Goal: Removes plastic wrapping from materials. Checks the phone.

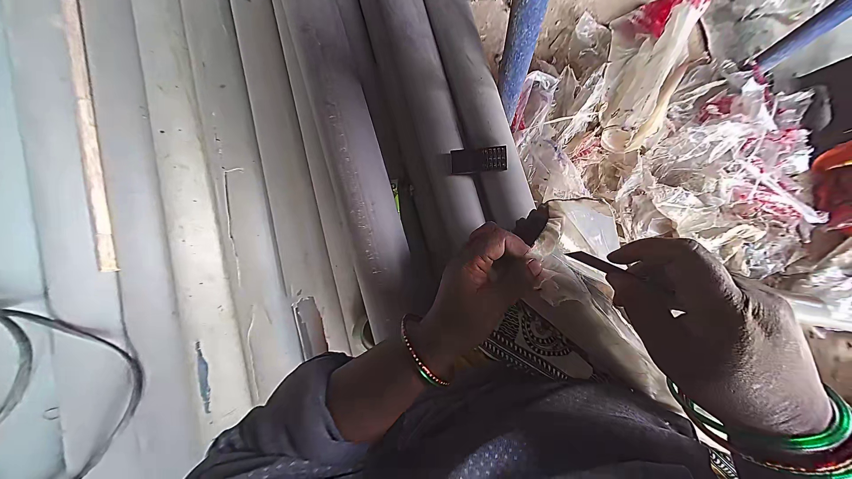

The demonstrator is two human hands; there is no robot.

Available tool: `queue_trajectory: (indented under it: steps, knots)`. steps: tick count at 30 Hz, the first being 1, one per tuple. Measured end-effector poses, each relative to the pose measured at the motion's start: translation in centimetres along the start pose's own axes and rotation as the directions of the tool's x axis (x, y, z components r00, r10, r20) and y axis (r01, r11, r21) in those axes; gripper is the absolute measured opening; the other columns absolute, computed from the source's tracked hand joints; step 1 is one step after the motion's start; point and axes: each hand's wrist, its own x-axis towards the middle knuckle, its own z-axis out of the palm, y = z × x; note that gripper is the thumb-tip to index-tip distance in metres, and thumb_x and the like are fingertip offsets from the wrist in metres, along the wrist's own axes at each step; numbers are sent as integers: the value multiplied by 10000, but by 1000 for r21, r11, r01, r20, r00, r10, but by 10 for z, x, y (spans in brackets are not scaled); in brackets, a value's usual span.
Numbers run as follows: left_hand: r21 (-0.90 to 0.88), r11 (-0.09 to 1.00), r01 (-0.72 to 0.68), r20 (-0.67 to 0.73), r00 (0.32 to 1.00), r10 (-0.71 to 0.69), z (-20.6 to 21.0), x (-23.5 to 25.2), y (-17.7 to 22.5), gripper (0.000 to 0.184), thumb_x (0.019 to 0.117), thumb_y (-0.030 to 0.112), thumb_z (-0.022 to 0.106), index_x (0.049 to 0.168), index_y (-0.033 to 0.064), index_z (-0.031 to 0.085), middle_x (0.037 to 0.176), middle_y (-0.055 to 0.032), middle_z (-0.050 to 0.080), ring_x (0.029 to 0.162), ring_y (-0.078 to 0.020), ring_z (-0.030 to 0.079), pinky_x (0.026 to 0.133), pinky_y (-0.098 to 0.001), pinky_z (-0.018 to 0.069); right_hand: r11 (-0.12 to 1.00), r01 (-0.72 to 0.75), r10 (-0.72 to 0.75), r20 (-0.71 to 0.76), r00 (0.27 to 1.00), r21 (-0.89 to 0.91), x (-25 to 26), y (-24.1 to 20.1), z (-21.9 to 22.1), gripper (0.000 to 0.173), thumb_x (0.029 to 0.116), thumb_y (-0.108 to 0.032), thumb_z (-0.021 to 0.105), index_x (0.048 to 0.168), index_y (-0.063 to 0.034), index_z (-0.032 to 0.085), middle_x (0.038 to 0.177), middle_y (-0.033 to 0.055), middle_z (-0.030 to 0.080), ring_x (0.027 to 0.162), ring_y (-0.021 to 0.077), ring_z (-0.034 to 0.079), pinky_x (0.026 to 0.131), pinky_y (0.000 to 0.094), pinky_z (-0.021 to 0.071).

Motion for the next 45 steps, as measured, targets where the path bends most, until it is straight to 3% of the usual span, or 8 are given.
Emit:
queue_trajectory:
  steps: [5,11,17,20,26,31,36,45]
  knots:
    - [-23,995,93,-76,993,-95,7,-1,6,56,907,22,653,885,73,646,922,39,571,789,49,573,677,-97,507,985,73,-70,21,997,-157,22,-18,3,210,1018,-209,516,985,-61,660,595,63,565,473,238,530,418,360,342]
    - [33,998,-49,-88,995,52,7,-1,-6,40,919,66,673,880,60,681,907,26,561,865,12,573,757,-121,505,955,114,-106,46,993,-274,37,-33,11,238,1011,-168,494,909,-43,668,547,70,516,448,259,515,396,360,290]
    - [114,989,-95,-125,986,109,9,-3,-8,54,920,95,679,899,58,712,903,26,573,917,-12,549,810,-137,458,934,131,-103,102,989,-332,42,-40,13,217,1001,-170,488,899,-58,643,521,54,431,429,268,492,394,359,270]
    - [147,983,-113,-128,983,132,8,-4,-9,46,925,98,671,914,65,700,909,26,596,956,-30,549,873,-182,446,928,151,-117,119,986,-340,42,-43,13,206,1002,-161,492,894,-52,629,521,62,434,424,275,497,387,359,276]
    - [167,979,-117,-107,985,136,7,-3,-10,72,940,123,654,901,75,690,895,25,583,940,-39,549,873,-202,441,932,118,-94,86,992,-343,35,-36,11,243,1023,-168,486,880,-35,630,529,78,459,423,271,497,389,371,290]
    - [189,975,-115,-88,987,133,6,-1,-11,102,952,148,644,871,88,661,878,27,574,922,-44,546,892,-227,429,952,65,-52,53,997,-299,21,-26,2,224,1043,-193,498,1005,-28,644,574,93,505,439,251,474,416,370,306]
    - [160,980,-116,-101,986,133,7,0,-14,80,952,150,656,900,101,691,917,45,599,971,-25,555,957,-242,418,959,66,-59,34,998,-275,6,-22,1,214,1040,-170,511,1009,-32,671,597,109,556,467,251,508,430,361,334]
    - [168,982,-91,-85,991,107,6,-1,-11,102,962,153,635,890,89,671,904,45,573,944,-28,549,917,-238,437,948,112,-114,10,993,-298,7,-23,7,197,1019,-114,513,991,-24,687,589,109,541,482,280,523,431,382,324]
